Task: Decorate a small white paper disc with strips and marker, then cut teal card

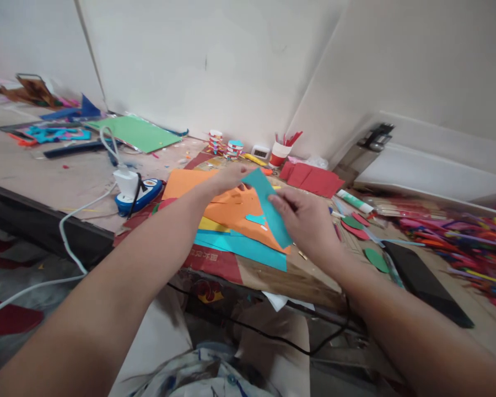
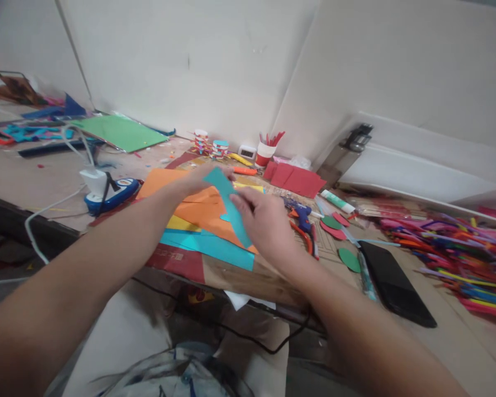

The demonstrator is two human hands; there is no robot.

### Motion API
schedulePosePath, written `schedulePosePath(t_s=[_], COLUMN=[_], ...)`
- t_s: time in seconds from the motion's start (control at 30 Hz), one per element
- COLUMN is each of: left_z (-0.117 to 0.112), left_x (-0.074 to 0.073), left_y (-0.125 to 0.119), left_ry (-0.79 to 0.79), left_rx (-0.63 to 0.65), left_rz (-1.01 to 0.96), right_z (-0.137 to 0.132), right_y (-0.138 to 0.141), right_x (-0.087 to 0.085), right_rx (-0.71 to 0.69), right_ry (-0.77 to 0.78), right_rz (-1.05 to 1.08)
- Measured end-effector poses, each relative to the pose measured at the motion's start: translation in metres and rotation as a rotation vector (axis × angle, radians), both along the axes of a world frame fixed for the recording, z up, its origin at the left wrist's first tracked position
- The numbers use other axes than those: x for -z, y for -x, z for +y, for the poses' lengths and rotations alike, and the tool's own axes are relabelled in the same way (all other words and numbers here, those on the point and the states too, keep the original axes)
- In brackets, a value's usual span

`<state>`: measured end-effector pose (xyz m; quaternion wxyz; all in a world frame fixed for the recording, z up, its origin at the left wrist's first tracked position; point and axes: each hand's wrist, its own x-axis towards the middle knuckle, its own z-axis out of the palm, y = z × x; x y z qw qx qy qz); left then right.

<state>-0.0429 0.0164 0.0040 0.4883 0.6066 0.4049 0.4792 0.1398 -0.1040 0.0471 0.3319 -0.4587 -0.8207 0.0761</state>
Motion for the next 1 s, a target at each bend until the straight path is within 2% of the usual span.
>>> schedulePosePath(t_s=[0.1, 0.17, 0.2, 0.27, 0.33, 0.4, 0.5, 0.57, 0.63, 0.7, 0.83, 1.0], left_z=[-0.008, -0.015, -0.018, -0.020, -0.018, -0.013, -0.002, 0.005, 0.010, 0.012, 0.012, 0.008], left_x=[-0.014, -0.020, -0.021, -0.019, -0.013, -0.007, -0.002, 0.000, 0.001, 0.002, 0.003, 0.001], left_y=[-0.004, -0.006, -0.007, -0.009, -0.009, -0.009, -0.006, -0.004, -0.002, -0.002, -0.001, -0.002], left_ry=[0.107, 0.118, 0.115, 0.110, 0.091, 0.072, 0.078, 0.101, 0.129, 0.152, 0.146, 0.140], left_rx=[0.177, 0.169, 0.174, 0.261, 0.352, 0.350, 0.192, 0.029, -0.113, -0.193, -0.208, -0.164], left_rz=[-0.136, -0.145, -0.142, -0.116, -0.092, -0.101, -0.226, -0.325, -0.387, -0.411, -0.390, -0.305], right_z=[0.044, 0.068, 0.076, 0.086, 0.088, 0.081, 0.058, 0.035, 0.008, -0.017, -0.050, -0.062], right_y=[-0.003, -0.003, -0.002, 0.003, 0.008, 0.011, 0.013, 0.013, 0.013, 0.014, 0.018, 0.015], right_x=[0.000, 0.005, 0.008, 0.014, 0.019, 0.023, 0.030, 0.034, 0.037, 0.038, 0.038, 0.041], right_rx=[0.121, 0.238, 0.277, 0.304, 0.255, 0.185, 0.115, 0.054, -0.077, -0.135, -0.224, -0.311], right_ry=[0.038, 0.039, 0.048, 0.095, 0.176, 0.191, 0.043, -0.012, -0.051, -0.068, 0.010, -0.026], right_rz=[0.212, 0.306, 0.320, 0.341, 0.332, 0.331, 0.280, 0.134, -0.052, -0.235, -0.530, -0.525])
